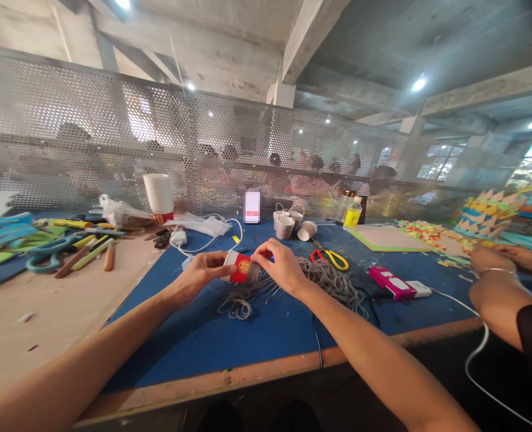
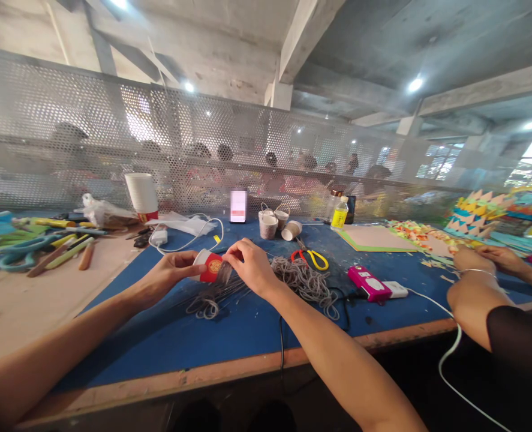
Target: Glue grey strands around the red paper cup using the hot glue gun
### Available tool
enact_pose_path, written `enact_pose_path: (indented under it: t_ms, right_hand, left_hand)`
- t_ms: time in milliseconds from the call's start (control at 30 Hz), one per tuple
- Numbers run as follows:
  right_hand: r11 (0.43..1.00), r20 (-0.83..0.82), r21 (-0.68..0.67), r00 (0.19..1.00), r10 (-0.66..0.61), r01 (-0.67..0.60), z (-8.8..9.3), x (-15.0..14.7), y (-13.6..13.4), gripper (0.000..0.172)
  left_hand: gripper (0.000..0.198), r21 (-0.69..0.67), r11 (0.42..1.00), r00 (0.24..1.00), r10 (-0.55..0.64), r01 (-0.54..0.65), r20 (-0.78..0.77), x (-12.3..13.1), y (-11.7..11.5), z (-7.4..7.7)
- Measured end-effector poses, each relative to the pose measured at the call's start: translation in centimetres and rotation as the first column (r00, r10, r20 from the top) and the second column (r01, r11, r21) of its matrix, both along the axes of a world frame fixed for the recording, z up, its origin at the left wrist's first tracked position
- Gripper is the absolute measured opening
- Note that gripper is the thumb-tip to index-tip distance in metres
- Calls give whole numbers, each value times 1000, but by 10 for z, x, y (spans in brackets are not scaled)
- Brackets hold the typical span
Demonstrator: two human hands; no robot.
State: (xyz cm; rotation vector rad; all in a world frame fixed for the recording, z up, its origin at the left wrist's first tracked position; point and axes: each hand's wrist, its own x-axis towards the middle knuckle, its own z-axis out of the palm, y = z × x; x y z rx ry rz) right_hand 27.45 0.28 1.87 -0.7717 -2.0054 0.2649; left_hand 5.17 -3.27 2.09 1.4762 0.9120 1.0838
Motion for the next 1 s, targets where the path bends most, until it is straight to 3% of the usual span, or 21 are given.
enact_pose_path:
  t_ms: [1000]
  right_hand:
    - [1000,-2,-31,1000,4,-4,1,-1,0,11]
  left_hand:
    - [22,11,1000,999,-25,25,-25,-1,0,-1]
